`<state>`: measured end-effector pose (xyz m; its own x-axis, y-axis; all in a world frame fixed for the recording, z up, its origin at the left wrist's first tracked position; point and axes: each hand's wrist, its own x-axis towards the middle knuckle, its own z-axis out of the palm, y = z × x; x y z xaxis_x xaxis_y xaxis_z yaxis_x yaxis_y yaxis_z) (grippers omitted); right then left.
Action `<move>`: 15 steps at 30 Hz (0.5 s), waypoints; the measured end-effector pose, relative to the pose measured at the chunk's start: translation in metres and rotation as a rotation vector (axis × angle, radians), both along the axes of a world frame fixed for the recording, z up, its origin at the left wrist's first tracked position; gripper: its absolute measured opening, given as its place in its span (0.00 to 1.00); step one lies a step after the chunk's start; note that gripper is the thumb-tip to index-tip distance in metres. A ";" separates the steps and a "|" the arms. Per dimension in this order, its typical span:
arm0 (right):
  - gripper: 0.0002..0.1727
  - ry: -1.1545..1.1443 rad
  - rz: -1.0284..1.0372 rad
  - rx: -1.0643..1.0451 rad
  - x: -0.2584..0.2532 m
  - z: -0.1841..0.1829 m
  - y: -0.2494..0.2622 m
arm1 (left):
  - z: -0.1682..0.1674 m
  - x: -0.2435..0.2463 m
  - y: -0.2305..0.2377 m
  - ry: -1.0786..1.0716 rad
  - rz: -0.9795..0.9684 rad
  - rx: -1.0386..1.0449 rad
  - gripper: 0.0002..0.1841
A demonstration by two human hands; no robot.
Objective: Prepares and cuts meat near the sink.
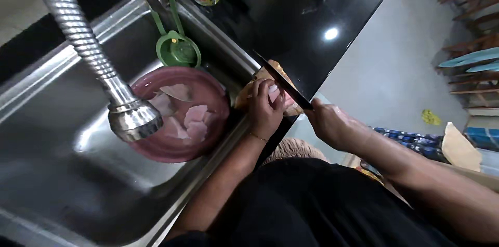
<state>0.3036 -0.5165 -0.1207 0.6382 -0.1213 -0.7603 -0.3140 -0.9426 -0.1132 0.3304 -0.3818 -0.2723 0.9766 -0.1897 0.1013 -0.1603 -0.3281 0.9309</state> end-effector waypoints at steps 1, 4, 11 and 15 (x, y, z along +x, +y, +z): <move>0.18 0.005 0.005 -0.001 0.006 -0.004 0.002 | 0.000 -0.001 0.000 0.007 -0.003 -0.002 0.23; 0.19 -0.021 -0.004 -0.005 0.021 -0.015 0.008 | 0.000 0.000 -0.001 -0.017 0.006 -0.003 0.22; 0.18 -0.034 -0.005 0.003 -0.009 -0.003 -0.005 | -0.006 -0.002 -0.005 -0.078 0.052 0.009 0.19; 0.18 -0.084 0.008 -0.006 -0.035 0.003 -0.015 | -0.008 -0.002 -0.005 -0.075 0.051 -0.004 0.18</move>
<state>0.2686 -0.5317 -0.1176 0.7005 -0.1205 -0.7034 -0.2958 -0.9460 -0.1326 0.3284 -0.3871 -0.2798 0.9746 -0.1393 0.1755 -0.2130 -0.3335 0.9184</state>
